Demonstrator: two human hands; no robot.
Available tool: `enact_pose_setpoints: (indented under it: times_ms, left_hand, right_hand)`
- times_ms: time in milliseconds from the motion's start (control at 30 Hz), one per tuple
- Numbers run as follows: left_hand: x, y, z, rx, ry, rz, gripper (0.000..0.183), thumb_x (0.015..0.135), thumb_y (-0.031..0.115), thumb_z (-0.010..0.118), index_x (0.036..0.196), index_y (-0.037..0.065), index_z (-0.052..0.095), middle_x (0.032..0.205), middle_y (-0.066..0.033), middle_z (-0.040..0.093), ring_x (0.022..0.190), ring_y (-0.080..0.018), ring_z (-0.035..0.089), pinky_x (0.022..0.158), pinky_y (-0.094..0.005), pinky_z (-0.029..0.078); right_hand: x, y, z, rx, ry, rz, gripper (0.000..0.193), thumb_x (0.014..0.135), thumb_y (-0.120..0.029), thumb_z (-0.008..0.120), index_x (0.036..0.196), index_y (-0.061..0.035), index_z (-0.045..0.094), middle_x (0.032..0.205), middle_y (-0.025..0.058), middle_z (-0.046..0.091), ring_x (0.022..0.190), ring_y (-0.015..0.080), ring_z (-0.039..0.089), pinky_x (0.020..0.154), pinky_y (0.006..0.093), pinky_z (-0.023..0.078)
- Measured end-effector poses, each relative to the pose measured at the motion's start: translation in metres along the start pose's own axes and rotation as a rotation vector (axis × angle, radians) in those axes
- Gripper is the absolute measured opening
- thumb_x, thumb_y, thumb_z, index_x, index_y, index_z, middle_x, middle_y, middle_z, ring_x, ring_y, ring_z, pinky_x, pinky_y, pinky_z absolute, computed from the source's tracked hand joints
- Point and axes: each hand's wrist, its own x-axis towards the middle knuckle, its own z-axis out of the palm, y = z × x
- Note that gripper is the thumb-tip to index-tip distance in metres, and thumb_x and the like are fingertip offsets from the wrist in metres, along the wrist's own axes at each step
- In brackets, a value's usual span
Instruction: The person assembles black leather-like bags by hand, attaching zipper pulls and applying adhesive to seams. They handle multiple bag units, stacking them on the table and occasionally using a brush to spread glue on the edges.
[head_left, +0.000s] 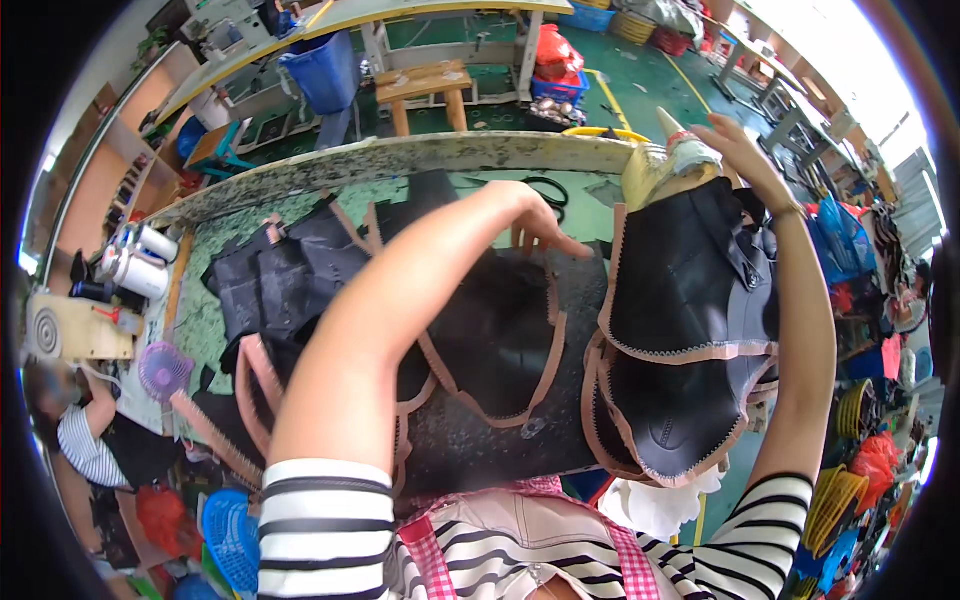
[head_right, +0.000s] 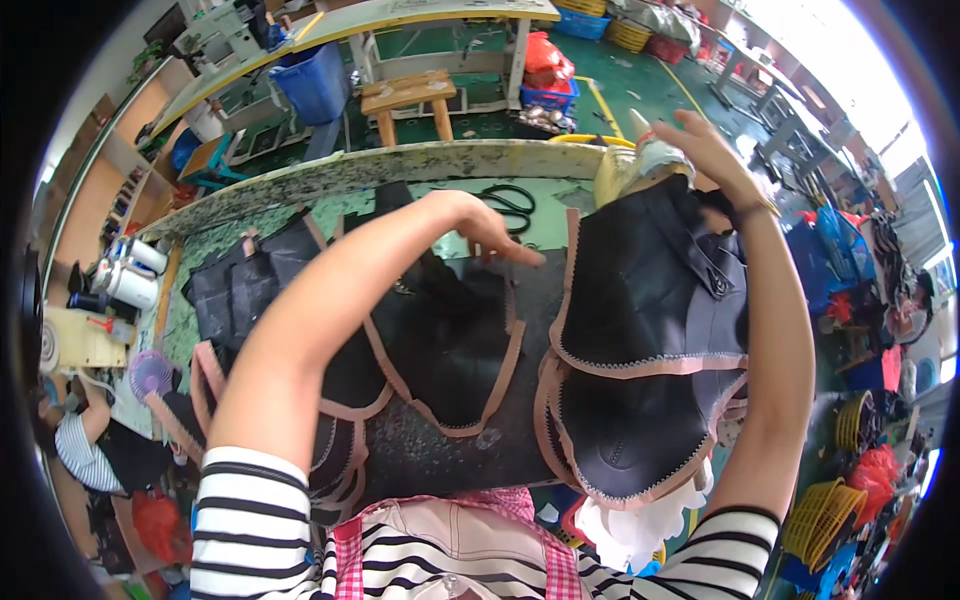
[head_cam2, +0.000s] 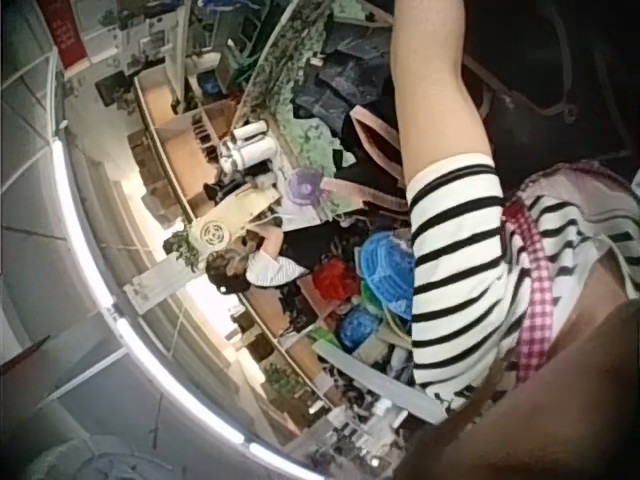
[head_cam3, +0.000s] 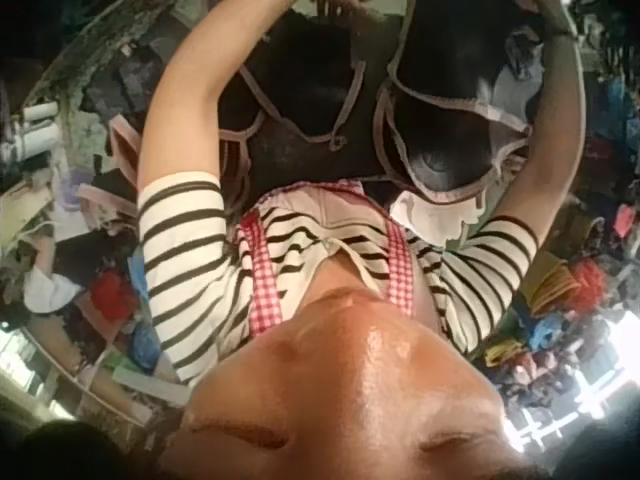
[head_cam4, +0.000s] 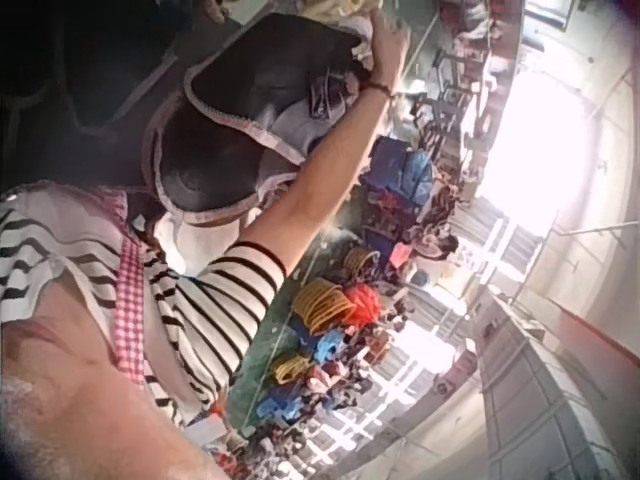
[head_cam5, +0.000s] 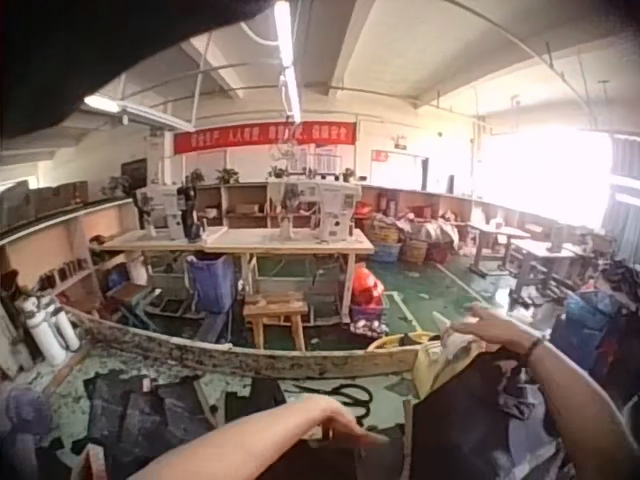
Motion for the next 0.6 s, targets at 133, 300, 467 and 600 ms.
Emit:
enact_pose_setpoints:
  times_ms: [133,300,467,600]
  left_hand:
    - [-0.096,-0.023,0.032,0.545,-0.052,0.095,0.086,0.064,0.058,0.077,0.133,0.012,0.054,0.123,-0.0147,0.062,0.116,-0.0300,0.058,0.099,-0.0410,0.044]
    - [-0.210,-0.085,0.077,0.508,0.449,0.435,0.017,0.064,0.008,0.069,0.080,0.003,0.068,0.078,-0.0159,0.066,0.083,-0.0354,0.064,0.072,-0.0467,0.049]
    - [-0.307,-0.174,0.236,0.139,0.870,0.290,0.048,0.060,-0.005,0.058,0.105,0.010,0.065,0.125,-0.0100,0.061,0.122,-0.0300,0.053,0.103,-0.0460,0.040]
    - [-0.326,-0.158,0.298,0.034,1.116,0.132,0.061,0.063,-0.013,0.052,0.113,0.019,0.065,0.134,-0.0043,0.056,0.133,-0.0299,0.045,0.111,-0.0509,0.029]
  right_hand:
    - [0.036,-0.004,0.051,-0.531,-0.231,0.206,0.097,0.059,-0.058,0.076,0.124,0.0071,0.048,0.110,0.0246,0.065,0.107,0.0379,0.063,0.092,0.0403,0.049]
    - [0.056,0.055,0.060,-0.102,-0.170,0.410,0.067,0.050,-0.041,0.081,0.097,0.0047,0.068,0.091,0.0106,0.069,0.081,0.0202,0.066,0.069,0.0318,0.053]
    - [0.059,0.033,0.060,-0.135,-0.099,0.180,0.072,0.045,-0.029,0.084,0.106,0.0039,0.062,0.095,0.0120,0.067,0.084,0.0227,0.064,0.071,0.0319,0.051]
    - [0.059,-0.063,0.025,-0.332,0.048,-0.141,0.083,0.046,-0.029,0.084,0.117,0.0014,0.054,0.104,0.0176,0.064,0.095,0.0280,0.064,0.082,0.0351,0.050]
